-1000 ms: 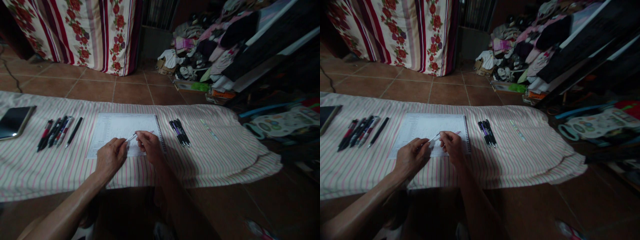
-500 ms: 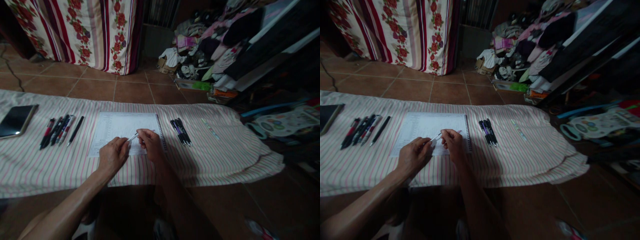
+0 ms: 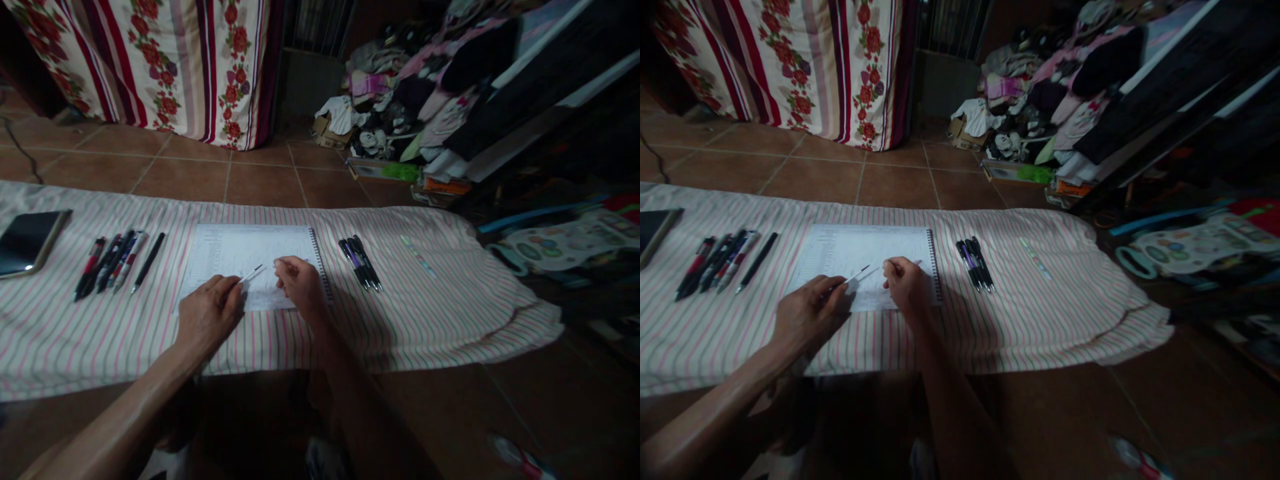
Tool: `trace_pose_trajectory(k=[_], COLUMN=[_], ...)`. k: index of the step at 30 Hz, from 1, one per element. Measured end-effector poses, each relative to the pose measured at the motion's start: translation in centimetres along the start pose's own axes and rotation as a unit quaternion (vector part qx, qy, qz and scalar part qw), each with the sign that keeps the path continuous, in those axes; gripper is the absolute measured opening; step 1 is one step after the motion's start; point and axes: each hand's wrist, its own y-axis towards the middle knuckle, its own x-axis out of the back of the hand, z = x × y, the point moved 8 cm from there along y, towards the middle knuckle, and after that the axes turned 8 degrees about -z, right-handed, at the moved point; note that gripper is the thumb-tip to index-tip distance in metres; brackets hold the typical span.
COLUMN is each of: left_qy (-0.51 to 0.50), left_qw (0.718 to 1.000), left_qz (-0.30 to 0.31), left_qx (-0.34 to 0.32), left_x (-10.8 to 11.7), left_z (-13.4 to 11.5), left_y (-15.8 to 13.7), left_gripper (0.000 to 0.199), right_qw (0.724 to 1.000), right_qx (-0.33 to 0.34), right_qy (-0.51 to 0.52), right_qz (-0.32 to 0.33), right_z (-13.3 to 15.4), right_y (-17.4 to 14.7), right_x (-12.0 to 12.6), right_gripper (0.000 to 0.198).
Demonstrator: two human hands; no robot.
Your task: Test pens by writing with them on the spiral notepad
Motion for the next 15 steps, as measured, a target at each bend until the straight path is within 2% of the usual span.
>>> trace_pose_trajectory(k=[6, 11, 15], left_qy=[0.016, 0.013, 0.005], left_qw=[1.000, 1.000, 1.000], left_qz=[-0.001, 0.006, 0.008], left_qx=[0.000, 0.000, 0.001], left_x=[0.5, 0.5, 0.7], left_z=[1.2, 1.4, 1.6], left_y=[0.0, -0.1, -0.3], left_gripper=[0.030, 0.029, 0.030], right_qw=[0.982, 0.949, 0.925], right_qx=[0.094, 0.158, 0.173], right_qy=[-0.159, -0.273, -0.337], right_qz=[0.026, -0.005, -0.021], right_z=[0.6, 1.6, 1.8], right_y=[-0.4, -0.6, -0.7], right_x=[-1.5, -2.4, -3.0], right_gripper=[0.018, 0.016, 0.017])
